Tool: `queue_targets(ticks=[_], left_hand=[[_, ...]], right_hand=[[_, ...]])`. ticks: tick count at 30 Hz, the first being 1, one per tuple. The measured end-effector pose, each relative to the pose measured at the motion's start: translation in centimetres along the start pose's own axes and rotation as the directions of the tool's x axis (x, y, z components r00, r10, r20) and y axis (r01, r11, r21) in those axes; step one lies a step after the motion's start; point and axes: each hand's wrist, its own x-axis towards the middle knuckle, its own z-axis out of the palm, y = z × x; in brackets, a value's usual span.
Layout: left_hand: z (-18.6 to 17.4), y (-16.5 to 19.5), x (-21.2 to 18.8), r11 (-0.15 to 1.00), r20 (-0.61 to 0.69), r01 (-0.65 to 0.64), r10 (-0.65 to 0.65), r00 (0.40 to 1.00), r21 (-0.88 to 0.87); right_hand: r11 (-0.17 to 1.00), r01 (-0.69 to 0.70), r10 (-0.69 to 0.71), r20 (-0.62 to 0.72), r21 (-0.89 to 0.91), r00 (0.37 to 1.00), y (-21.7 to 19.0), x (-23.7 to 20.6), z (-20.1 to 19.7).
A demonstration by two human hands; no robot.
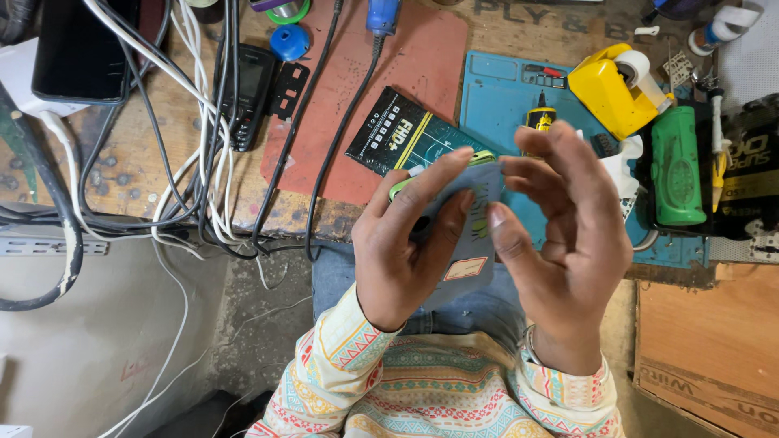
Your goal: The person fits a smartphone into a blue printed phone case, presses the edges to seat it, then wraps red rubber bands around the cased phone, stretching and positioning them across the back and screen to hold the assembly together.
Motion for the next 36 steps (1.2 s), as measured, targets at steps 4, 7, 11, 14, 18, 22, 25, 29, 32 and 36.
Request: queue_targets(ticks=[4,7,11,14,18,22,25,29,32,36], left_hand=[[-0.1,0.1,-0.2,0.995,0.034,0.088,-0.087,0.996,-0.041],[0.0,0.2,-0.4,0.991,0.051,0.125,-0.123,0.991,-0.043],[0.4,0.0,-0.5,0.999,0.061,0.034,-0.032,0.998,-0.022],[0.7,0.0,-0.6,1.0,0.091,0.018,-0.019,0.996,0.01],[1.1,0.0,-0.5,0.997,0.13,-0.005,-0.004,0.991,0.073],[0.6,-0.2,-0.2,0.99,0.063,0.141,-0.14,0.988,-0.009],[0.4,-0.4,0.0,0.962,0.049,0.227,-0.222,0.974,-0.153],[0.9,-0.6,-0.3,0.877,0.059,0.363,-0.363,0.93,-0.315],[1.2,-0.8,-0.7,0.817,0.059,0.421,-0.435,0.899,-0.394],[1.3,-0.9,-0.8,0.799,0.027,0.441,-0.472,0.881,-0.409]], right_hand=[[0.92,-0.321,0.319,0.049,0.223,0.947,1.3,0.3,-1.0],[0.871,-0.388,0.373,0.107,0.301,0.922,2.7,0.4,-1.8],[0.835,-0.426,0.424,0.085,0.349,0.902,4.7,-0.2,-2.5],[0.83,-0.384,0.39,0.07,0.404,0.918,6.1,-0.3,-2.3],[0.792,-0.348,0.35,0.094,0.501,0.932,7.0,0.6,-1.7],[0.664,-0.536,0.484,0.247,0.521,0.839,5.9,1.5,-2.3],[0.765,-0.5,0.448,0.221,0.407,0.866,4.7,1.4,-2.6],[0.918,-0.366,0.36,0.069,0.154,0.931,3.9,0.3,-2.1],[0.949,-0.313,0.312,0.041,0.034,0.949,3.4,-0.4,-2.1],[0.956,-0.292,0.292,-0.034,-0.004,0.956,2.8,-1.3,-1.8]])
